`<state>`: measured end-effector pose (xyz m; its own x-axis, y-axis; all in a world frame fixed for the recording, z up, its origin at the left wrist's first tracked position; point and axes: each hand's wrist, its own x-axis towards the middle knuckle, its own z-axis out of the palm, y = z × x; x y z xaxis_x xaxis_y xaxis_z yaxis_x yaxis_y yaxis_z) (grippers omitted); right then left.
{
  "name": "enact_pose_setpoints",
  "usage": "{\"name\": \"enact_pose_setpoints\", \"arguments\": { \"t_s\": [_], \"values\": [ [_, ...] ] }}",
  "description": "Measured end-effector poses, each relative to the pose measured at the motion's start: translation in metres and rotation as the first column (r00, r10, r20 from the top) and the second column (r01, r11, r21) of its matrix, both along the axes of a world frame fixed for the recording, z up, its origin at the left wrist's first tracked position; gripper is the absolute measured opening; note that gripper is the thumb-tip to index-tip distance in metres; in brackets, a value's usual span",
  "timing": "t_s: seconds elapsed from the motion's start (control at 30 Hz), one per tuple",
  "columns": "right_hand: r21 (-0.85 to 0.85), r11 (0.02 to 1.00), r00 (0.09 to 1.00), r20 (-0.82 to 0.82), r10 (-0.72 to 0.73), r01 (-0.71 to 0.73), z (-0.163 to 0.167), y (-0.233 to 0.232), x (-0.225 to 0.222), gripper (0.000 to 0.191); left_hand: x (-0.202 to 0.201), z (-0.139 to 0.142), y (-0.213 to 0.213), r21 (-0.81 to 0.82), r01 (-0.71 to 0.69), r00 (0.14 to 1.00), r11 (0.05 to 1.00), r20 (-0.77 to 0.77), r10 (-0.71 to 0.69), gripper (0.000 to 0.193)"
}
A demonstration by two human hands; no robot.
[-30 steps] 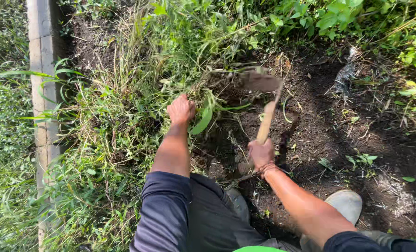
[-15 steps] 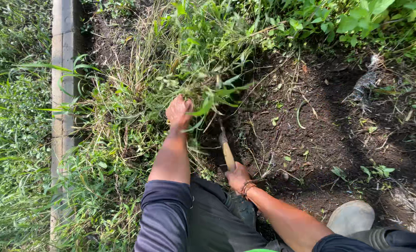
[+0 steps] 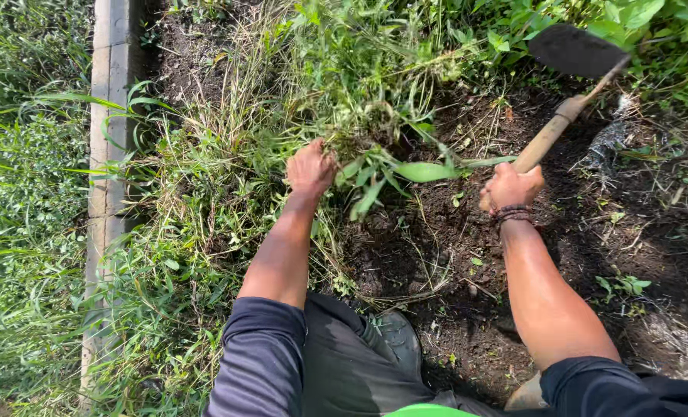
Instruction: The person uses a hoe to loosen soil and pull weeds by hand in a garden bed. They repeatedly strike the ground, gather uprooted plants, and discard them to the side, clearing a narrow strip of soil.
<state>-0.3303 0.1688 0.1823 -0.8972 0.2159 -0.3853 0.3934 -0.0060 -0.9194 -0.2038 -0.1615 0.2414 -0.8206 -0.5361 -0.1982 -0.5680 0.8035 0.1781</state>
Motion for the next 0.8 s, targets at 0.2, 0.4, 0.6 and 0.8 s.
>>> {"name": "enact_pose_setpoints", "arguments": {
  "t_s": [0.2,0.4,0.6,0.8],
  "values": [
    [-0.025,0.983,0.971,0.153,0.185,-0.183,-0.042,-0.001,0.059,0.02,-0.007,-0.022,0.016,-0.084,-0.039,0.973,0.996,0.224,0.057,0.036],
    [-0.156,0.988,0.959,-0.277,-0.059,0.015,-0.004,0.022,-0.031,0.023,-0.047,-0.051,0.048,-0.333,0.178,0.98,0.926,0.143,-0.137,0.076],
    [-0.388,0.805,0.864,-0.039,-0.501,0.449,0.017,-0.046,-0.083,0.028,-0.068,-0.061,0.056,-0.287,0.268,0.951,0.92,0.229,-0.206,0.079],
    [-0.191,0.885,0.824,0.323,0.465,-0.424,-0.098,-0.085,0.055,0.022,-0.09,-0.064,0.053,-0.324,0.543,0.833,0.775,0.324,-0.448,0.07]
  ]
}}
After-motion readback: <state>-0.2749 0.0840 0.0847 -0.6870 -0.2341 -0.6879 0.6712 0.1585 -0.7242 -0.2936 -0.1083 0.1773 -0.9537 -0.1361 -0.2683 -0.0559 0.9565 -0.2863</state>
